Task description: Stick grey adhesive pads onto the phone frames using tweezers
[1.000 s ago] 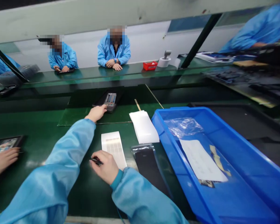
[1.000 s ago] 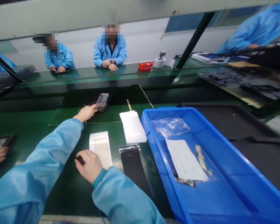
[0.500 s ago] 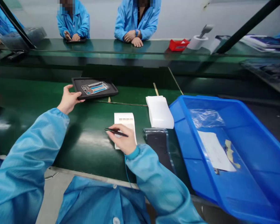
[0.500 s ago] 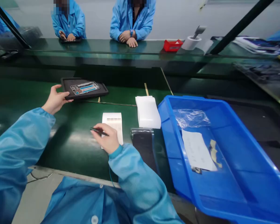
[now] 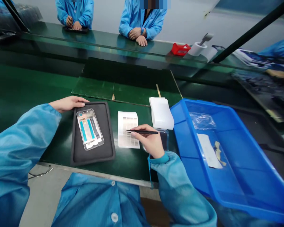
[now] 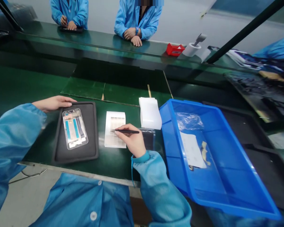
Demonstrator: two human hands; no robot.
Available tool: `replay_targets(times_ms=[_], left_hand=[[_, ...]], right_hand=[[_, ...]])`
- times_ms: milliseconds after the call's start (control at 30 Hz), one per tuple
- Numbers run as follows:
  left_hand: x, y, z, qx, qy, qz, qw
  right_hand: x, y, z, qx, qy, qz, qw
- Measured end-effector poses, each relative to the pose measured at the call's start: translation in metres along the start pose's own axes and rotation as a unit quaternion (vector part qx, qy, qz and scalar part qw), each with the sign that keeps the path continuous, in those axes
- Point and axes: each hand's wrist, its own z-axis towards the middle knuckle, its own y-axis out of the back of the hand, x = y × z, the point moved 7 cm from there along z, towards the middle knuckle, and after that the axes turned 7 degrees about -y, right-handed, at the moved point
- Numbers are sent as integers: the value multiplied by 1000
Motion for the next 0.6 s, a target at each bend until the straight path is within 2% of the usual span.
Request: replay_targets(times_ms=[67, 100, 167, 200, 233, 300, 367, 433, 500, 600], left_hand=[[-8, -22, 6, 33, -28, 178, 983], [-16, -32, 7, 16, -53, 281, 958], [-40, -58, 2, -58, -137, 459, 876], [-54, -78, -4, -83, -195, 513, 832], [-63, -105, -10, -69, -258, 540, 798], [-73, -159, -24, 11, -358, 537, 763], [-74, -199, -33, 59, -413, 526, 742], [-71, -220, -36, 68, -428, 522, 735], [-66, -228, -36, 58, -428, 521, 736], [-61, -228, -35, 41, -432, 517, 738]], right_hand=[[-13, -5, -2, 17, -2, -32, 999], [-18, -6, -2, 16, 2, -48, 999], [-28, -6, -2, 11, 12, -70, 997], [-32, -5, -2, 10, 16, -76, 997], [-35, -5, -3, 10, 19, -79, 997], [-38, -6, -4, 18, 21, -86, 996], [-39, -7, -5, 27, 18, -89, 995], [-38, -8, -7, 29, 14, -88, 996], [-36, -9, -8, 29, 11, -88, 996], [-33, -10, -9, 34, 13, -94, 995]])
